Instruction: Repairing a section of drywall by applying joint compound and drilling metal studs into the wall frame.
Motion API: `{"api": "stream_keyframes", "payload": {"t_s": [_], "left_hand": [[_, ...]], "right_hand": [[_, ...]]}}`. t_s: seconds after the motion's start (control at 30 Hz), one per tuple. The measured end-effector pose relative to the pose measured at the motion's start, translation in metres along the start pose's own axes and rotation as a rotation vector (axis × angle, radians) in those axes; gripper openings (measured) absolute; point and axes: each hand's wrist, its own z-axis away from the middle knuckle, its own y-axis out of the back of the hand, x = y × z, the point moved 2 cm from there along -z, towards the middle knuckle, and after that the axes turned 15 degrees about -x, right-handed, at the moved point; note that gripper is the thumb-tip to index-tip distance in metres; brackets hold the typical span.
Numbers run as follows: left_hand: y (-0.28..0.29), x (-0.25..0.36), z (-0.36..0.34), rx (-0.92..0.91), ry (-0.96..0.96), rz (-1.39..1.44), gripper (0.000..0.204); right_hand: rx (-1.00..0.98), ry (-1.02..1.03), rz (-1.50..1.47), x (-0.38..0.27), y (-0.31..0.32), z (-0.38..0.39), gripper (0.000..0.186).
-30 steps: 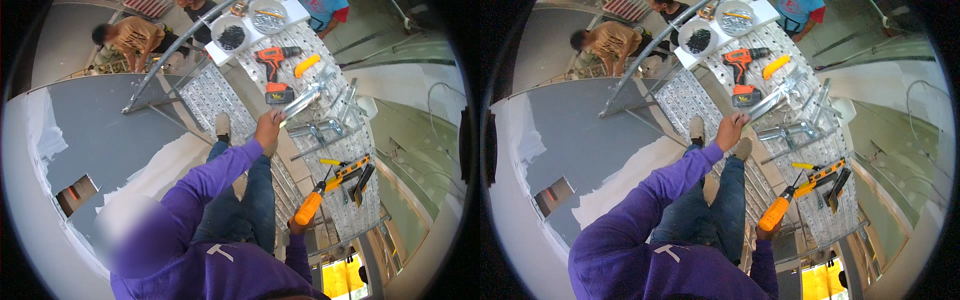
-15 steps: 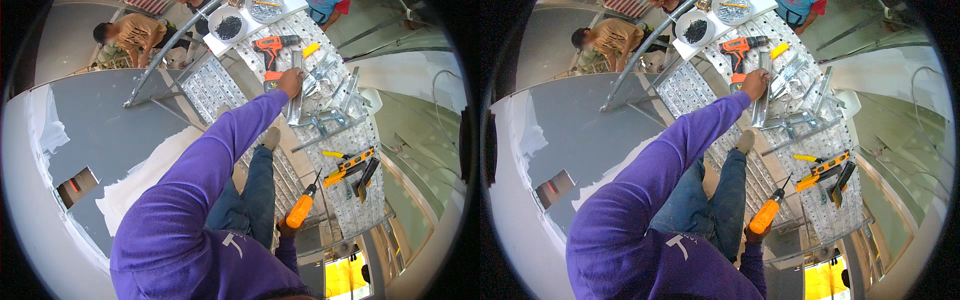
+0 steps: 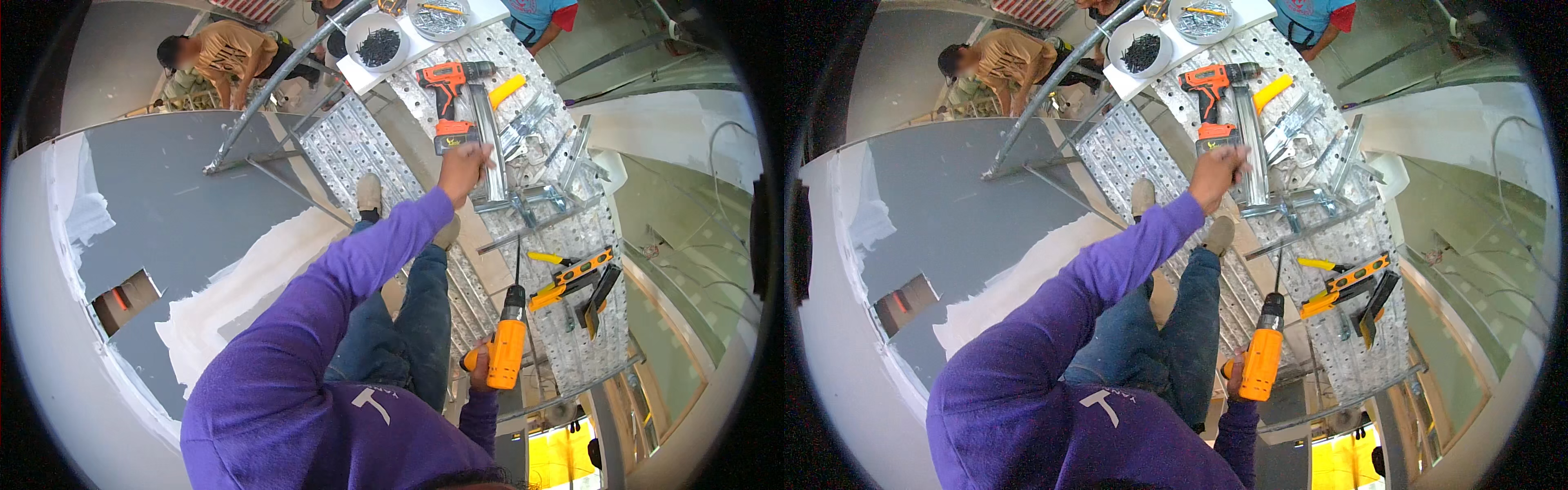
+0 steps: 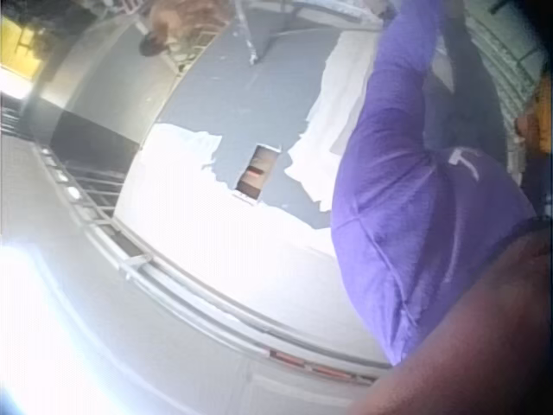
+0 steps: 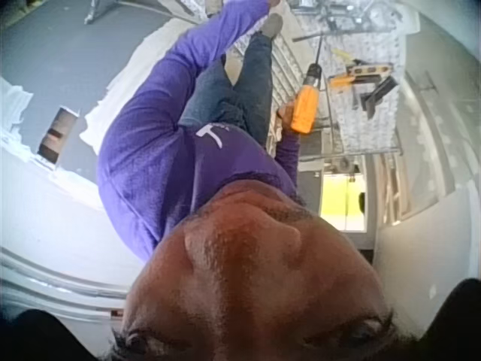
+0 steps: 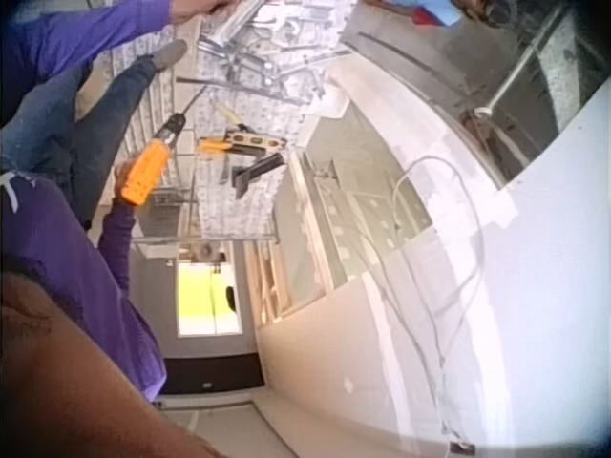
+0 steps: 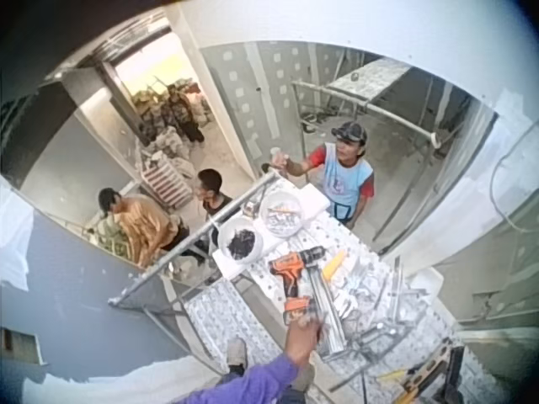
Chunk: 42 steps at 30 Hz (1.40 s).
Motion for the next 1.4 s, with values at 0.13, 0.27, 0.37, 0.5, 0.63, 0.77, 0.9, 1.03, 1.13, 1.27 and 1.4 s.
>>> {"api": "stream_keyframes", "payload": {"t_s": [0.13, 0.27, 0.37, 0.5, 0.63, 0.77, 0.9, 1.03, 1.13, 1.27, 1.4], "left_hand": [[-0.014, -0.012, 0.061, -0.048, 0.207, 0.262, 0.016], [0.0, -0.03, 0.083, 0.115, 0.241, 0.44, 0.019], [0.003, -0.033, 0.095, 0.162, 0.304, 0.567, 0.021], [0.017, -0.048, 0.104, 0.209, 0.287, 0.499, 0.022], [0.015, -0.046, 0.113, 0.212, 0.372, 0.481, 0.026], [0.017, -0.045, 0.118, 0.179, 0.395, 0.525, 0.028], [0.021, -0.045, 0.118, 0.107, 0.398, 0.582, 0.027], [0.028, -0.045, 0.118, 0.036, 0.442, 0.595, 0.025], [0.031, -0.043, 0.119, 0.018, 0.285, 0.739, 0.024], [0.032, -0.031, 0.121, -0.078, 0.181, 0.786, 0.023], [0.028, -0.026, 0.12, -0.121, 0.136, 0.815, 0.023]], "right_hand": [[0.009, 0.005, 0.067, -0.062, -0.01, -0.036, 0.031], [0.094, 0.086, 0.068, -0.062, -0.025, -0.049, 0.03], [0.049, -0.012, 0.083, -0.073, -0.032, -0.049, 0.03], [0.03, -0.045, 0.382, -0.074, -0.036, -0.038, 0.032], [0.096, 0.089, 0.439, -0.074, -0.036, -0.034, 0.022], [0.018, 0.015, 0.273, -0.074, -0.035, -0.031, 0.015], [0.057, 0.004, 0.229, -0.084, -0.035, -0.035, 0.016], [0.014, -0.011, 0.359, -0.063, -0.034, -0.031, 0.017], [-0.016, -0.056, 0.232, -0.06, -0.036, -0.03, 0.018], [-0.034, -0.073, 0.015, -0.069, -0.042, -0.04, 0.02], [-0.034, -0.188, -0.13, -0.074, -0.046, -0.039, 0.02]]}}
